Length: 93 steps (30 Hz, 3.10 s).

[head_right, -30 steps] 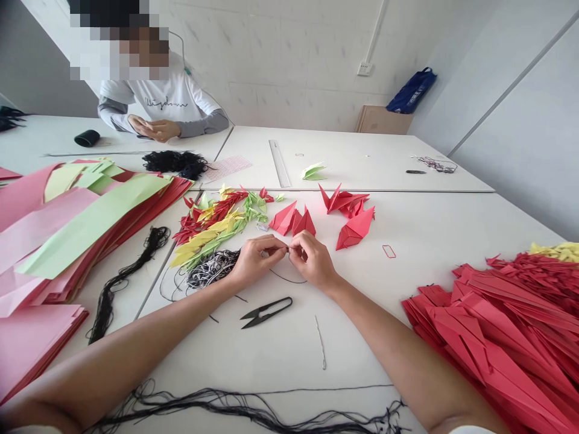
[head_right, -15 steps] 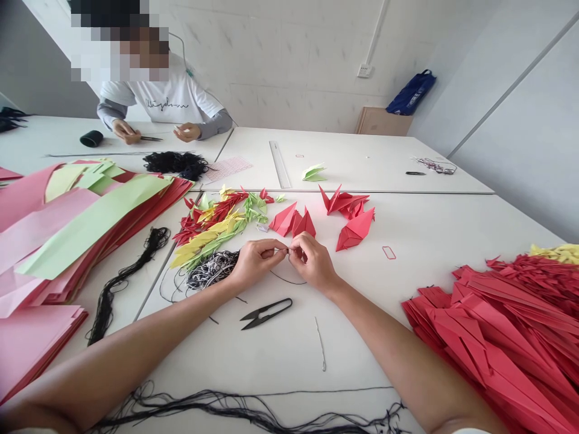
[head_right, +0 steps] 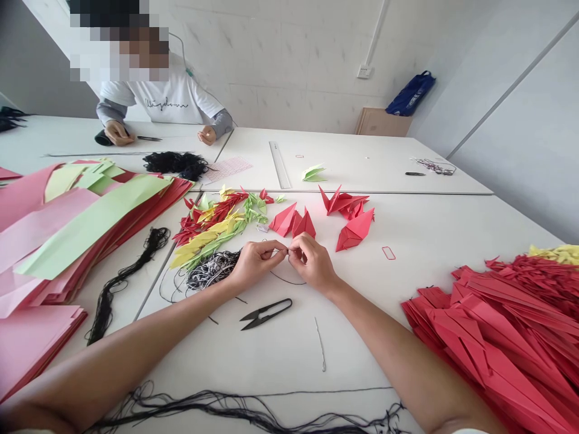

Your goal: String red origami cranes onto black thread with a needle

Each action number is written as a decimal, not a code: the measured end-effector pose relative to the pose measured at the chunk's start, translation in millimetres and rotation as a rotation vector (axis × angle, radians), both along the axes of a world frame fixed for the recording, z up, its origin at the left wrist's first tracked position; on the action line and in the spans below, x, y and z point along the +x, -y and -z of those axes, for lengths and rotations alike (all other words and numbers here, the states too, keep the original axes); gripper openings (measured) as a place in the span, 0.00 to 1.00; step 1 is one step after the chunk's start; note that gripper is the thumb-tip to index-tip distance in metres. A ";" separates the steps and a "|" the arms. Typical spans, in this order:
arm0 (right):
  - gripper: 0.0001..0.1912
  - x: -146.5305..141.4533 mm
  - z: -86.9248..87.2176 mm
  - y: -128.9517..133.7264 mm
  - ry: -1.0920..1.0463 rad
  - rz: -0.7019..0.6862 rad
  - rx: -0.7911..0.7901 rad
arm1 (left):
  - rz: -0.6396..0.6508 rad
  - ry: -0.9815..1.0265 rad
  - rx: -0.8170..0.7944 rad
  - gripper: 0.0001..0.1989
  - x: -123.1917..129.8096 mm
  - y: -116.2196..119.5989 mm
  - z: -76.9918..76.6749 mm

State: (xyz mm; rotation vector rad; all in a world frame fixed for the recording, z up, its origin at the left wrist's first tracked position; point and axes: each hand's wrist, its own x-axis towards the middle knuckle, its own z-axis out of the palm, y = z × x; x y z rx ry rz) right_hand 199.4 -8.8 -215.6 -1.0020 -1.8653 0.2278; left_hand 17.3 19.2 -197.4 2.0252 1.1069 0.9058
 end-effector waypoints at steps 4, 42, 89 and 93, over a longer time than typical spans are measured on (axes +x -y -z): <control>0.06 0.5 -0.2 0.0 -0.006 0.012 -0.002 | -0.006 0.015 -0.012 0.12 -0.3 -1.1 4.0; 0.03 26.8 -26.7 1.7 0.366 0.211 -0.386 | 0.027 0.246 0.433 0.13 -5.6 3.0 -2.0; 0.05 124.4 -221.0 104.1 -0.888 0.378 0.529 | 0.474 -0.563 0.724 0.29 144.7 -45.3 -7.4; 0.05 91.1 -201.6 85.8 -0.904 0.318 0.392 | 0.446 -0.501 0.610 0.16 168.1 -51.0 -5.1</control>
